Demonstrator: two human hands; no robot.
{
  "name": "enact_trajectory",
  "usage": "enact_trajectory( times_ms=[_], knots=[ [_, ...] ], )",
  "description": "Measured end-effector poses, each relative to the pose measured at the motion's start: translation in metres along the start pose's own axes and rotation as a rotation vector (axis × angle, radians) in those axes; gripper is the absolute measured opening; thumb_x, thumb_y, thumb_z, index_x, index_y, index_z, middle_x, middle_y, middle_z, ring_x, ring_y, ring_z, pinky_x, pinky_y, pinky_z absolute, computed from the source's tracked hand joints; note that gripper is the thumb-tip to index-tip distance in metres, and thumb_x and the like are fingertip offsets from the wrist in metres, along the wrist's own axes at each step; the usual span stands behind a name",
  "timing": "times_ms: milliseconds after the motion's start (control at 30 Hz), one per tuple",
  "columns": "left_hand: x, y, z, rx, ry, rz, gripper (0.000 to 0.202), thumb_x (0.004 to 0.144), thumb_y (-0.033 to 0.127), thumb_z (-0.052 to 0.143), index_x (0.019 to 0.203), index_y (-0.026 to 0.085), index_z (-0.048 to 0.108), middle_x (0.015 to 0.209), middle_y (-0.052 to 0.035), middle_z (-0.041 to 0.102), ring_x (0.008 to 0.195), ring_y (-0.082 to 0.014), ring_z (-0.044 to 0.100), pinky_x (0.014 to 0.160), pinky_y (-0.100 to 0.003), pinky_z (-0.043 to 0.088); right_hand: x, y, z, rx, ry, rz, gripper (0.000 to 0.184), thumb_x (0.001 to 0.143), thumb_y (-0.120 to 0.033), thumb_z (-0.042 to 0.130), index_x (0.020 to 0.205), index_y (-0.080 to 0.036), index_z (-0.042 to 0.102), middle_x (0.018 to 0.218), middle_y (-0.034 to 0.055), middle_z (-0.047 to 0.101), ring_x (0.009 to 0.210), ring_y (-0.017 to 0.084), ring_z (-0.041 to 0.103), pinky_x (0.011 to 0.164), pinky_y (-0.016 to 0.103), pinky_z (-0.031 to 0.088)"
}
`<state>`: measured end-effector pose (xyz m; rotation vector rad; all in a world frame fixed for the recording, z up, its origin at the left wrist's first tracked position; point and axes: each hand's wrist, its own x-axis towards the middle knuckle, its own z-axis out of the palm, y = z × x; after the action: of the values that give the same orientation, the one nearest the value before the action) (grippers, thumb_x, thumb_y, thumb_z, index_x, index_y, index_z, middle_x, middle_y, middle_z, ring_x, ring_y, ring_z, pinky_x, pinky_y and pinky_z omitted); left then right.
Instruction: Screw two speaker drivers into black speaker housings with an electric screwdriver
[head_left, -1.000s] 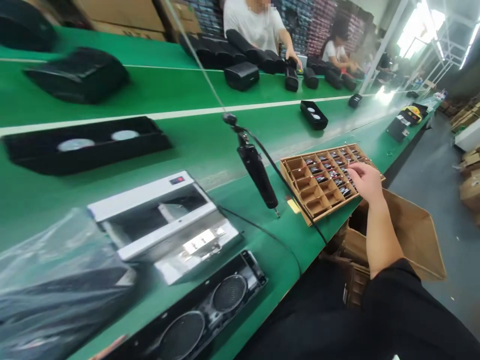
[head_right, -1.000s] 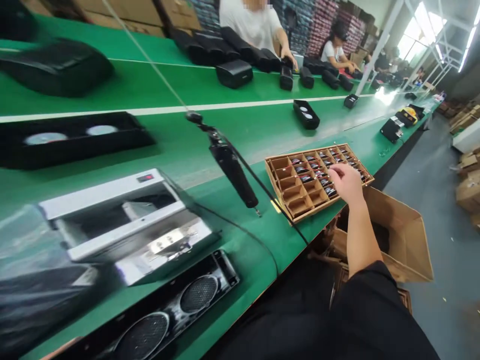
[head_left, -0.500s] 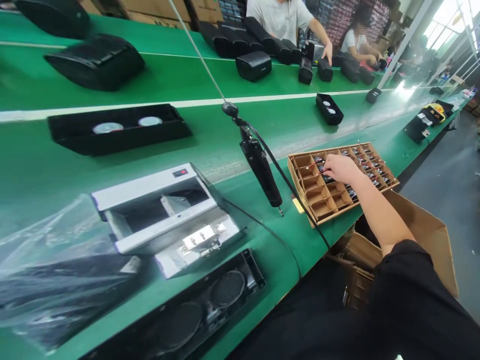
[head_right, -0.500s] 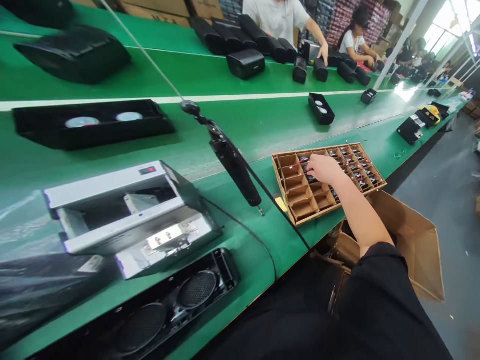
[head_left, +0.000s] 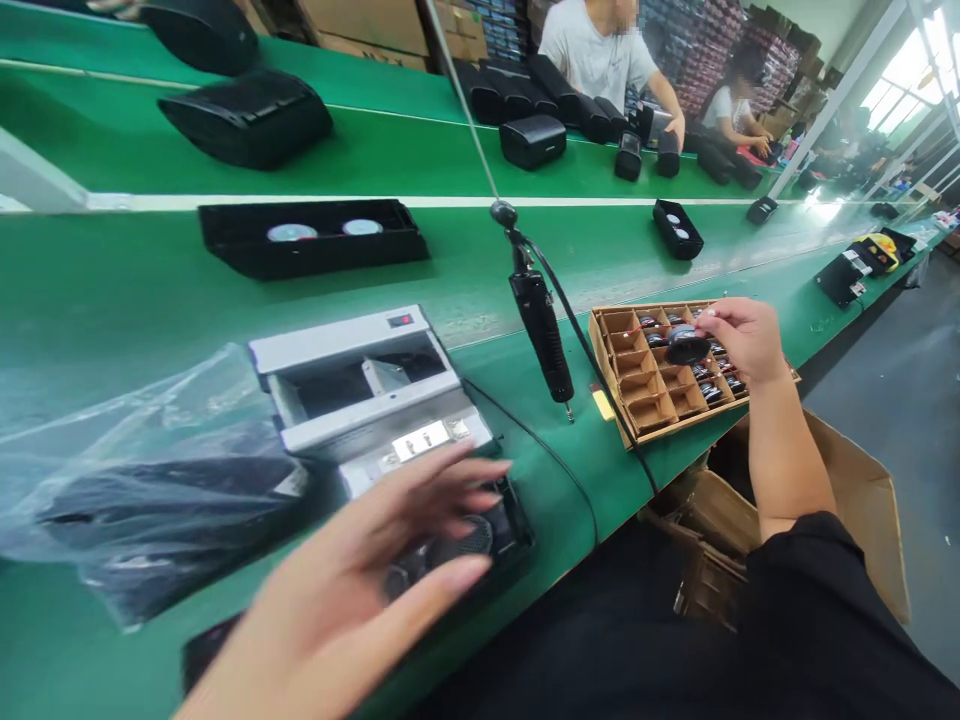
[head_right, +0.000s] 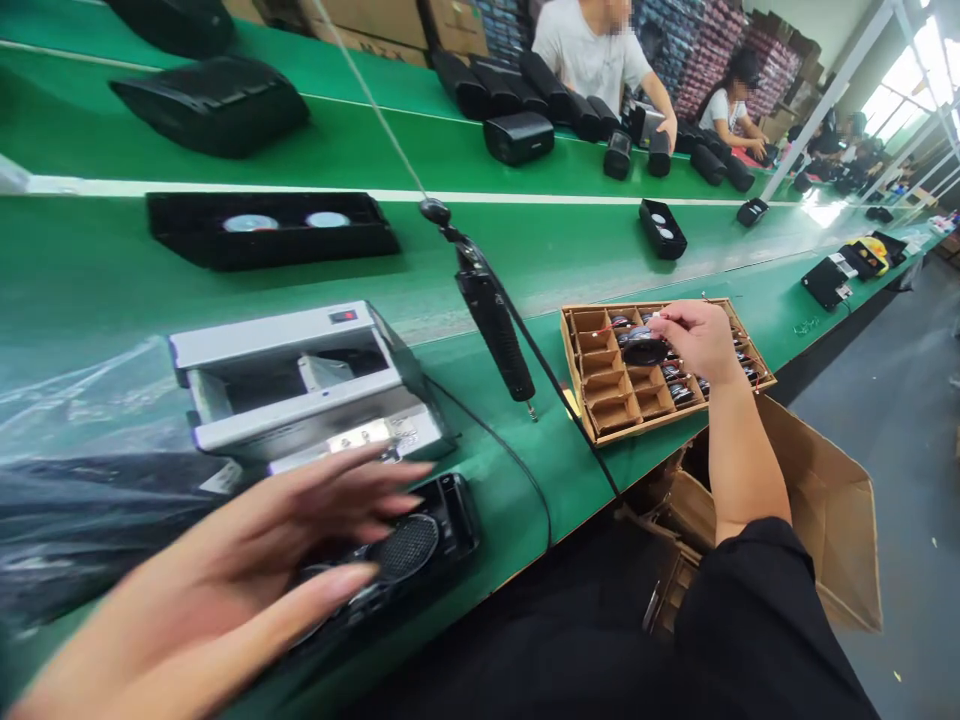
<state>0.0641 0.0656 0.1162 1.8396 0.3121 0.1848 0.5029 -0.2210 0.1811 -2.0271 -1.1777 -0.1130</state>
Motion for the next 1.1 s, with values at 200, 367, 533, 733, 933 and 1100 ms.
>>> enact_trajectory(
  times_ms=[200,367,533,733,933,1100],
  knots=[
    [0.084,0.046,0.079,-0.635,-0.403,0.056,0.132,0.096,0.082,0.097,0.201,0.046,0.024,0.202,-0.0218,0.044,0.159,-0.0437,0.073,0.114,-0.056,0.075,-0.018,-0.107,0.025,0.271,-0.32,-0.298,0.04,0.113,-0.066,0.08,0.096,-0.032,0.095,0.094,0.0021,0.095,0.087,0.019,0.09,0.085,0.036,0.077],
    [0.044,0.021,0.105,-0.996,-0.592,-0.048,0.087,0.098,0.082,0.093,0.168,0.035,0.071,0.145,-0.0177,0.082,0.104,-0.0285,0.081,0.065,-0.029,0.067,-0.002,-0.096,0.055,0.163,-0.499,-0.233,0.033,0.099,-0.066,0.096,0.102,-0.033,0.096,0.093,-0.0006,0.094,0.088,0.018,0.09,0.086,0.031,0.077],
    [-0.038,-0.044,0.028,-0.803,-0.096,-0.261,0.087,0.09,0.09,0.088,0.159,0.039,0.074,0.128,-0.0126,0.086,0.076,-0.027,0.075,0.043,-0.032,0.055,0.05,-0.007,0.046,-0.257,-0.371,0.149,0.039,0.115,-0.053,0.081,0.136,-0.021,0.084,0.139,0.0103,0.088,0.123,0.025,0.086,0.111,0.051,0.076],
    [-0.12,-0.027,-0.052,-0.05,0.375,-0.452,0.072,0.091,0.08,0.08,0.14,0.027,0.075,0.126,-0.0119,0.091,0.11,-0.0414,0.085,0.088,-0.054,0.075,0.071,0.042,0.05,-0.64,-0.631,0.386,0.047,0.113,-0.051,0.084,0.151,-0.024,0.079,0.158,0.0129,0.081,0.138,0.03,0.082,0.118,0.056,0.074],
    [-0.093,-0.004,-0.022,0.698,0.224,-0.232,0.049,0.102,0.058,0.07,0.136,0.025,0.085,0.141,-0.0159,0.084,0.128,-0.0426,0.081,0.111,-0.056,0.069,0.08,0.047,0.057,-0.94,-0.699,0.51,0.042,0.126,-0.052,0.06,0.146,-0.024,0.083,0.157,0.0145,0.081,0.145,0.027,0.08,0.122,0.052,0.071],
    [-0.071,-0.006,-0.005,1.006,-0.032,-0.202,0.047,0.11,0.033,0.059,0.146,0.019,0.085,0.124,-0.0175,0.081,0.107,-0.0388,0.083,0.091,-0.05,0.068,0.073,0.04,0.062,-1.025,-0.611,0.644,0.045,0.125,-0.054,0.059,0.144,-0.021,0.083,0.153,0.0169,0.082,0.142,0.027,0.081,0.121,0.05,0.071]
  ],
)
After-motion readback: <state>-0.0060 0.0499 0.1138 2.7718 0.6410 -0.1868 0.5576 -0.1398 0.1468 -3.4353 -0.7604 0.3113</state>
